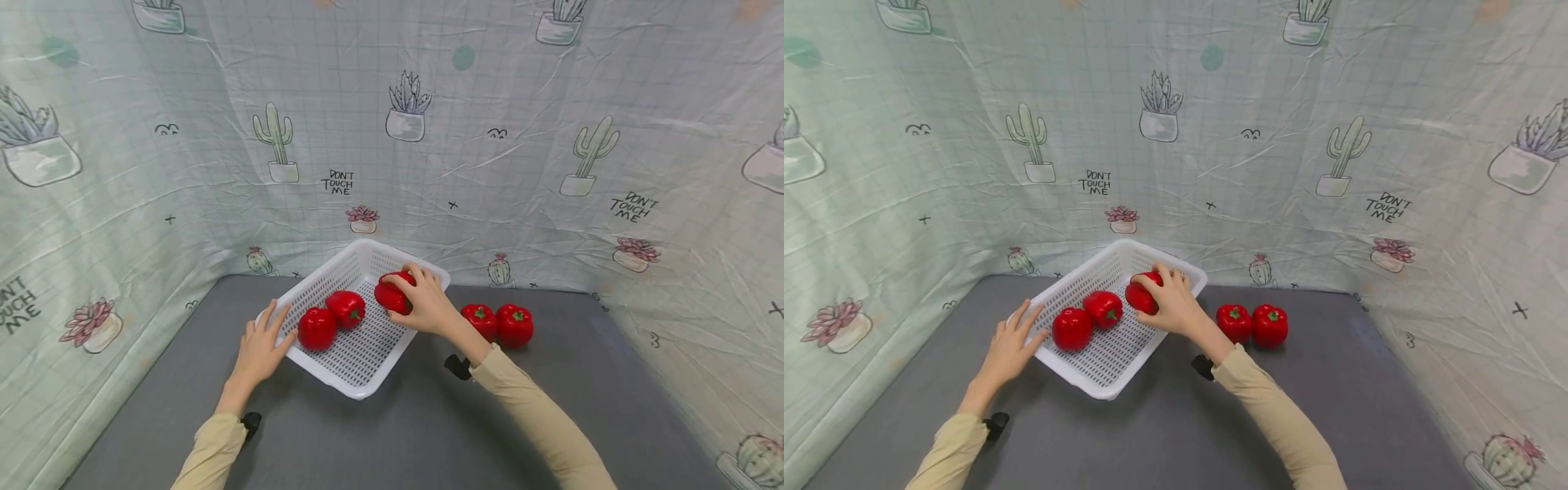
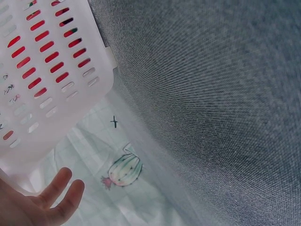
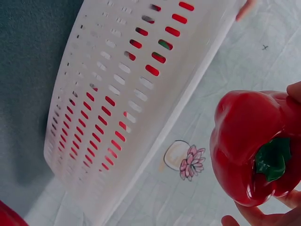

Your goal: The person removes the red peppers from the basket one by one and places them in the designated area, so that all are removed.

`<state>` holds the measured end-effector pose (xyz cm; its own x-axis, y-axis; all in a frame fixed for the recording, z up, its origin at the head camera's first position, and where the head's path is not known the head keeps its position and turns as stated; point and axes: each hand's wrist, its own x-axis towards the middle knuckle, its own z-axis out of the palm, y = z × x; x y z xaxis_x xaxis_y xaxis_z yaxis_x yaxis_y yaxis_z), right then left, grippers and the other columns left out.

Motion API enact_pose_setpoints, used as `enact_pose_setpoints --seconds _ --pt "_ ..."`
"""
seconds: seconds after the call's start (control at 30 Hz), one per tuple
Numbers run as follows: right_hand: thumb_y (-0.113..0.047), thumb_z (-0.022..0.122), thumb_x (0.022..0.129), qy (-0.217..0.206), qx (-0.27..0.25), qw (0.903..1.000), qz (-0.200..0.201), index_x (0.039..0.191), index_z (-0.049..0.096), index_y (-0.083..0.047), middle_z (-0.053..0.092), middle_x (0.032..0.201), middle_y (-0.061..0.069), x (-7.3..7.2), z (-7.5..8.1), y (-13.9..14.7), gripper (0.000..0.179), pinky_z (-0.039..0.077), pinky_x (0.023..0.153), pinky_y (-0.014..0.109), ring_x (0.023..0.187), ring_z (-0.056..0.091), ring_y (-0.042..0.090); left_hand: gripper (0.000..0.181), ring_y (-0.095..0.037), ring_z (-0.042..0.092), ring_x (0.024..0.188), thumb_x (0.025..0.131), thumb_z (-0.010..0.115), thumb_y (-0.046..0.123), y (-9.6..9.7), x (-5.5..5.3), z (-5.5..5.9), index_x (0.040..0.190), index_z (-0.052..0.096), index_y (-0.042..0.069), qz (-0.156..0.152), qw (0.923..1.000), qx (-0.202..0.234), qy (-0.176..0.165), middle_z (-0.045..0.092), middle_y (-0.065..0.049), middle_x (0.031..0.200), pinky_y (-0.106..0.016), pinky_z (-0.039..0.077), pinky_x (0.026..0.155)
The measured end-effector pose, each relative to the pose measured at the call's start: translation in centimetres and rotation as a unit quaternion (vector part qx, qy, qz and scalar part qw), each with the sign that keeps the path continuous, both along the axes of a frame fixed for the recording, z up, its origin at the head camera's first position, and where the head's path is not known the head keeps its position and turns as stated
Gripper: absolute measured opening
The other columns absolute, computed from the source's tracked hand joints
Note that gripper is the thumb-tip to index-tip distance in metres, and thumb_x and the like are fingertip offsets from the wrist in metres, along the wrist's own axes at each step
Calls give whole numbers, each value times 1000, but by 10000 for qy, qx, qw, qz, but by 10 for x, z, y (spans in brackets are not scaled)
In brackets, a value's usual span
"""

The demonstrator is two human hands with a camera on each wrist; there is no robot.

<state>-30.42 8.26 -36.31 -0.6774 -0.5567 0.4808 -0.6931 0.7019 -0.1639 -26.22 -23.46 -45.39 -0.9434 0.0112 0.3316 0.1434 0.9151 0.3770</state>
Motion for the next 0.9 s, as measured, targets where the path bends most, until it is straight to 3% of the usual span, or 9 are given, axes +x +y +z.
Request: enact_pose_setpoints --seconds 0.2,0.9 --pt "-31 72 65 -10 -87 10000 26 120 50 -26 43 122 8 13 -5 12 59 39 85 48 109 40 26 58 -44 33 108 87 48 35 1 1 1 138 32 11 2 10000 -11 -17 21 -22 145 -59 35 82" --pt "-32 76 60 200 -48 9995 -243 124 45 -24 47 119 4 46 -28 49 72 40 77 38 100 43 20 59 -44 34 107 87 49 34 0 0 -2 138 32 10 -23 10000 0 51 21 -21 145 -59 36 81"
